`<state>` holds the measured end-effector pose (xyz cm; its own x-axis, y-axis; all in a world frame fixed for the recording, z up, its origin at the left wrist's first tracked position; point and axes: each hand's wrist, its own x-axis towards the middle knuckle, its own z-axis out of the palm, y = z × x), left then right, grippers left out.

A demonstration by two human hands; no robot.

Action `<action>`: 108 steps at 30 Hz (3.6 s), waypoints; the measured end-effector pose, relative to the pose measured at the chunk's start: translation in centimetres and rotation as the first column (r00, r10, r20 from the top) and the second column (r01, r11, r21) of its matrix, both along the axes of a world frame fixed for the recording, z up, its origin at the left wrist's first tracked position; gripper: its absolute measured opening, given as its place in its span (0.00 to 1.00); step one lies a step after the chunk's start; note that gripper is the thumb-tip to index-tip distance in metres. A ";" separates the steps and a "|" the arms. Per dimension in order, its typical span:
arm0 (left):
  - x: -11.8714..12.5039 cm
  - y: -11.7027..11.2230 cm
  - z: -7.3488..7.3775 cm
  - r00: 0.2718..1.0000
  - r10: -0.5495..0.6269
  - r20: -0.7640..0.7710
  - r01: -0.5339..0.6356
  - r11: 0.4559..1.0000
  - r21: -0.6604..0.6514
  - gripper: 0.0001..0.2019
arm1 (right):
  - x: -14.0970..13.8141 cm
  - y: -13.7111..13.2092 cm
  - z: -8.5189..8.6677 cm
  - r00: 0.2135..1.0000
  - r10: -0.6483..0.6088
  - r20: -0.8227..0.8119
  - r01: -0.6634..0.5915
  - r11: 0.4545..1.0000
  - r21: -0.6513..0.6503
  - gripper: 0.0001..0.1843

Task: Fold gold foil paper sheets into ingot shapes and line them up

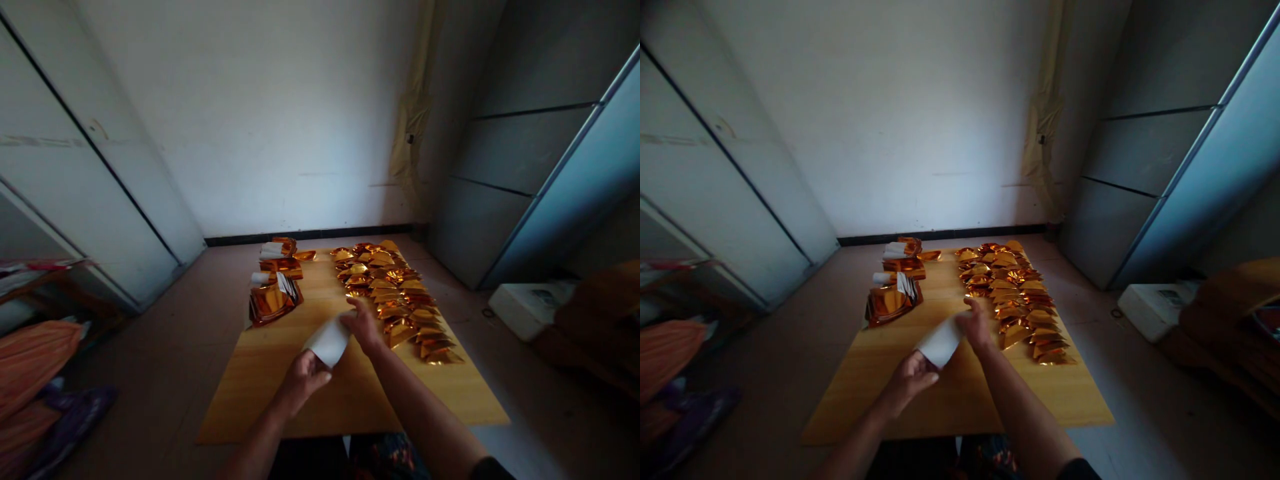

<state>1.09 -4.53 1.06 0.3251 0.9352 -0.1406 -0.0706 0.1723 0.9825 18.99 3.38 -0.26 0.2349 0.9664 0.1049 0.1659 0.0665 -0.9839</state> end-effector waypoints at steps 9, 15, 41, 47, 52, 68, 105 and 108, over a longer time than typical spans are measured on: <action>-2.2 1.6 -1.5 0.722 0.544 -0.428 -0.270 0.791 0.549 0.09 | -0.2 0.8 0.3 0.957 0.186 -0.224 -0.225 0.961 -0.159 0.27; -1.9 1.4 -2.0 0.770 0.576 -0.275 -0.351 0.741 0.572 0.26 | 0.0 0.2 0.9 0.717 0.310 -0.624 -0.491 0.861 -0.136 0.31; -1.2 2.3 -1.1 0.736 0.224 -0.639 0.285 0.754 0.592 0.12 | 2.9 -6.6 -0.3 0.584 0.358 0.728 -0.574 0.817 0.059 0.14; 0.1 3.7 -2.1 0.728 0.358 -0.585 0.038 0.831 0.555 0.15 | 0.9 -4.0 0.5 0.694 0.259 0.672 -0.260 0.960 -0.102 0.14; 0.4 4.2 -3.5 0.648 0.496 -0.578 -0.010 0.764 0.645 0.26 | -0.6 -2.6 0.7 0.564 0.194 0.803 -0.084 0.981 -0.177 0.12; 0.0 6.2 -3.1 0.386 0.530 -0.755 0.298 0.703 0.646 0.30 | -1.2 -2.5 0.9 0.485 0.218 0.847 -0.062 0.975 -0.216 0.11; 0.2 5.7 -2.1 0.315 0.512 -0.799 0.262 0.763 0.592 0.17 | -2.3 -0.9 1.9 0.440 0.283 0.852 0.073 0.935 -0.348 0.14; 0.3 5.7 -2.0 0.306 0.513 -0.802 0.275 0.759 0.591 0.13 | -2.4 -0.8 1.7 0.424 0.275 0.863 0.093 0.935 -0.343 0.14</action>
